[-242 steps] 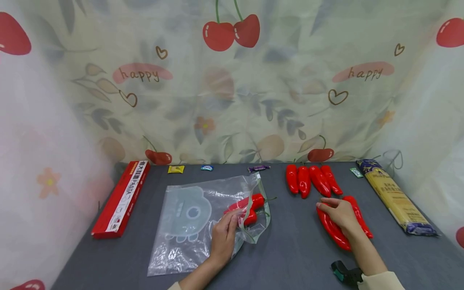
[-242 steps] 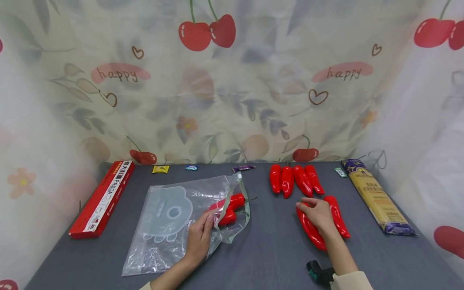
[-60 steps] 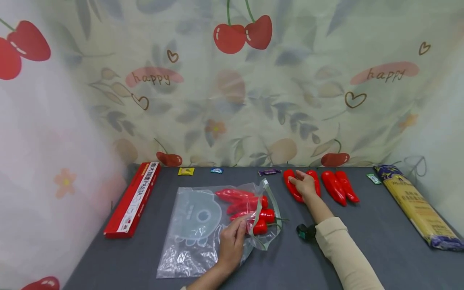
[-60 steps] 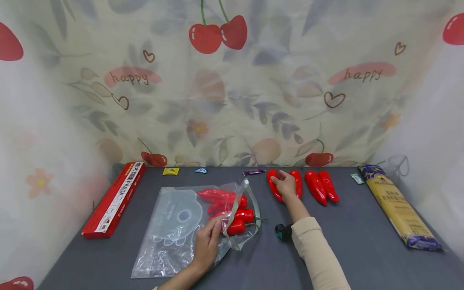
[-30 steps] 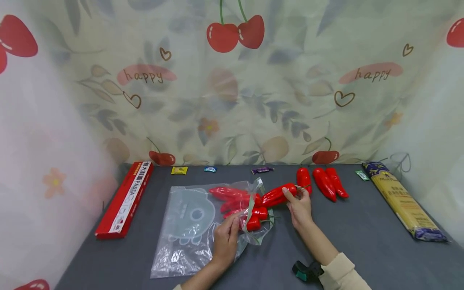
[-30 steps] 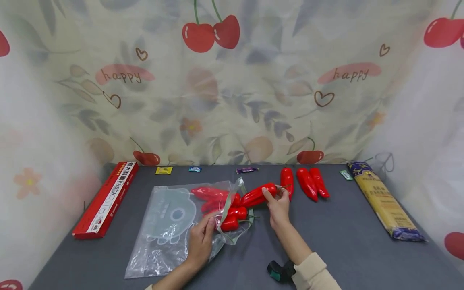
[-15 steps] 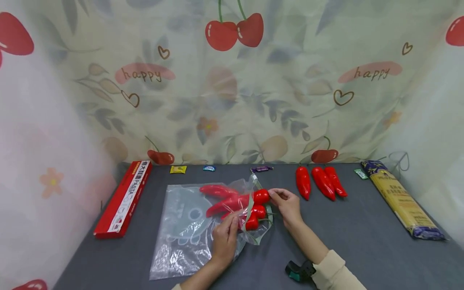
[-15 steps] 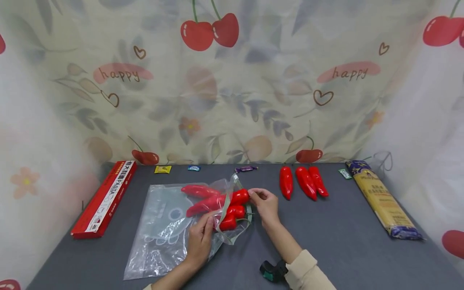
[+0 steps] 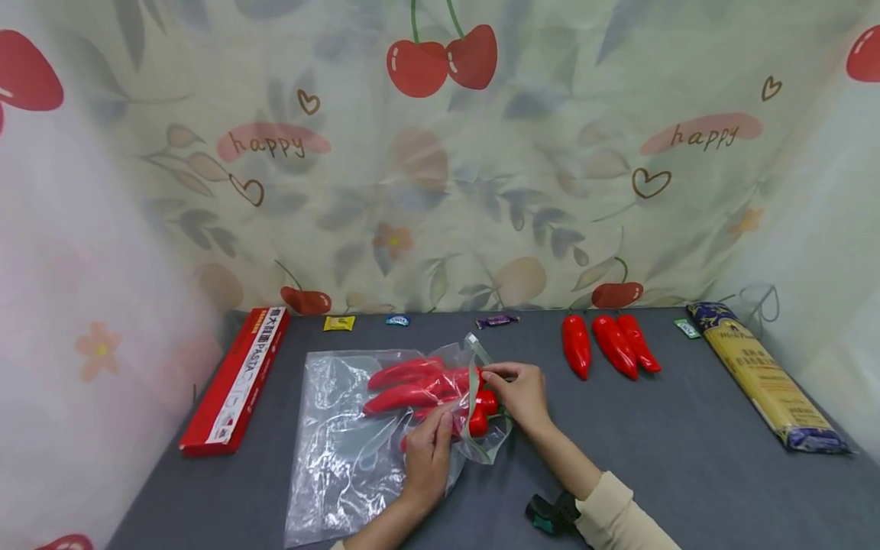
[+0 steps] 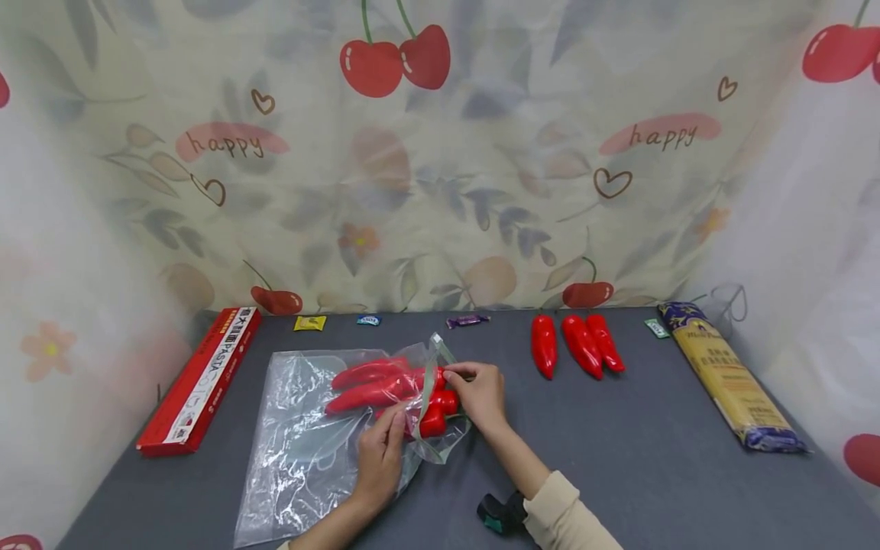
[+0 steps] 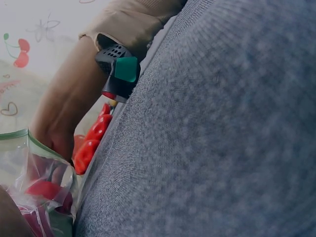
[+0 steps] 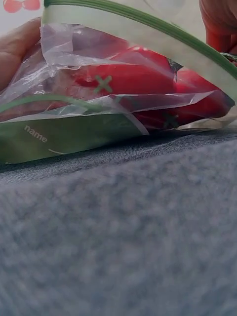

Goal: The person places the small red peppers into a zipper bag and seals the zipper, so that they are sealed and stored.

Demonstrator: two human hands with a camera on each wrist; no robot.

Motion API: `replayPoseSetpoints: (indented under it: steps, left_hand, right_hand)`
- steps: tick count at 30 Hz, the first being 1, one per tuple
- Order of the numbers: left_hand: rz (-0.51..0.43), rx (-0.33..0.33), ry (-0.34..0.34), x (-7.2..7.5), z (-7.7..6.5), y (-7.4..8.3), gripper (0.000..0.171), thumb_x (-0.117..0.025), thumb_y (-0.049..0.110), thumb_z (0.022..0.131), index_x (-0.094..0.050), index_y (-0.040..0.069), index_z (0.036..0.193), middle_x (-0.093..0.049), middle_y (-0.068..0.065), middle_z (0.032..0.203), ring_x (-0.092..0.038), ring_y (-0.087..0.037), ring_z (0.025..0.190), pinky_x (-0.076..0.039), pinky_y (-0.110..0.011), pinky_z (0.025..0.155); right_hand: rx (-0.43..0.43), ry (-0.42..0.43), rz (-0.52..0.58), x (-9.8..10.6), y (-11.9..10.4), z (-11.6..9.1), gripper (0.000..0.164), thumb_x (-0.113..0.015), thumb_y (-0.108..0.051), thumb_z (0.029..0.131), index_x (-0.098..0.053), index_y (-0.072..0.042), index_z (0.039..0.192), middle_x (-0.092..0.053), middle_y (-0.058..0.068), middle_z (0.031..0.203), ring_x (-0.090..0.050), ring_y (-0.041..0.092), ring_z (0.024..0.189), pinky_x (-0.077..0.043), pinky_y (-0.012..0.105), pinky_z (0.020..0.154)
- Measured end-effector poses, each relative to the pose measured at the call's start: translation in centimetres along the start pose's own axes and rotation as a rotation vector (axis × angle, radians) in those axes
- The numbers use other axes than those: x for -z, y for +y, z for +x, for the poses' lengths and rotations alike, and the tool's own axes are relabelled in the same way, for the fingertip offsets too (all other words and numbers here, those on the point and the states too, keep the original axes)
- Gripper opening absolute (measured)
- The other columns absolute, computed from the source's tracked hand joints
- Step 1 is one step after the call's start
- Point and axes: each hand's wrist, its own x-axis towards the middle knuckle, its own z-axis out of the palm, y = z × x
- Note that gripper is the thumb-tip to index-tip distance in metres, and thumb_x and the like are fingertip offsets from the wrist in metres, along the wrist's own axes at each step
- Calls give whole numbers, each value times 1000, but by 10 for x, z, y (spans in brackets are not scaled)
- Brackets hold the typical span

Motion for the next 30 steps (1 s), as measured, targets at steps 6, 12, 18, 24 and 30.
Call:
replayPoseSetpoints:
  steps: [6,12,18,24,30]
  left_hand:
    - [23,29,2,4,5,12,24,-58,-11,79,-67,2,96,-71,-8,86,-66,-17,76,-50,-19,71]
    - [17,33,-8,13,14,32,20,-57,-12,79,-66,-2,94,-71,-11,84,-64,-17,72,-50,-19,69]
    - [2,42,-27,6,7,14,24,-57,-8,82,-66,3,100,-71,-9,90,-65,-15,75,-50,-18,72]
    - [-7,26,-13,2,1,-1,28,-56,-5,84,-66,10,105,-71,-5,97,-67,-14,86,-50,-19,79]
    - [0,53,-15,3,3,7,25,-57,-8,82,-67,6,100,-72,-7,92,-67,-16,81,-50,-18,75]
  right_hand:
    - [-29,-47,97,-2,1,0,11,-73,-11,76,-74,-5,85,-72,11,83,-60,8,68,-47,18,61]
    - [-89,-184,217,-7,-1,1,18,-68,-7,79,-71,1,95,-70,15,89,-59,6,70,-50,18,64]
    - [-137,-223,384,8,-1,7,27,-66,-9,83,-65,7,105,-67,21,101,-67,23,85,-56,31,74]
    - [-140,-117,511,30,18,34,36,-62,-7,86,-56,12,116,-71,-4,89,-67,5,83,-54,24,76]
    - [-194,177,493,72,39,72,35,-61,-8,86,-57,6,119,-66,-18,82,-62,-6,78,-49,9,72]
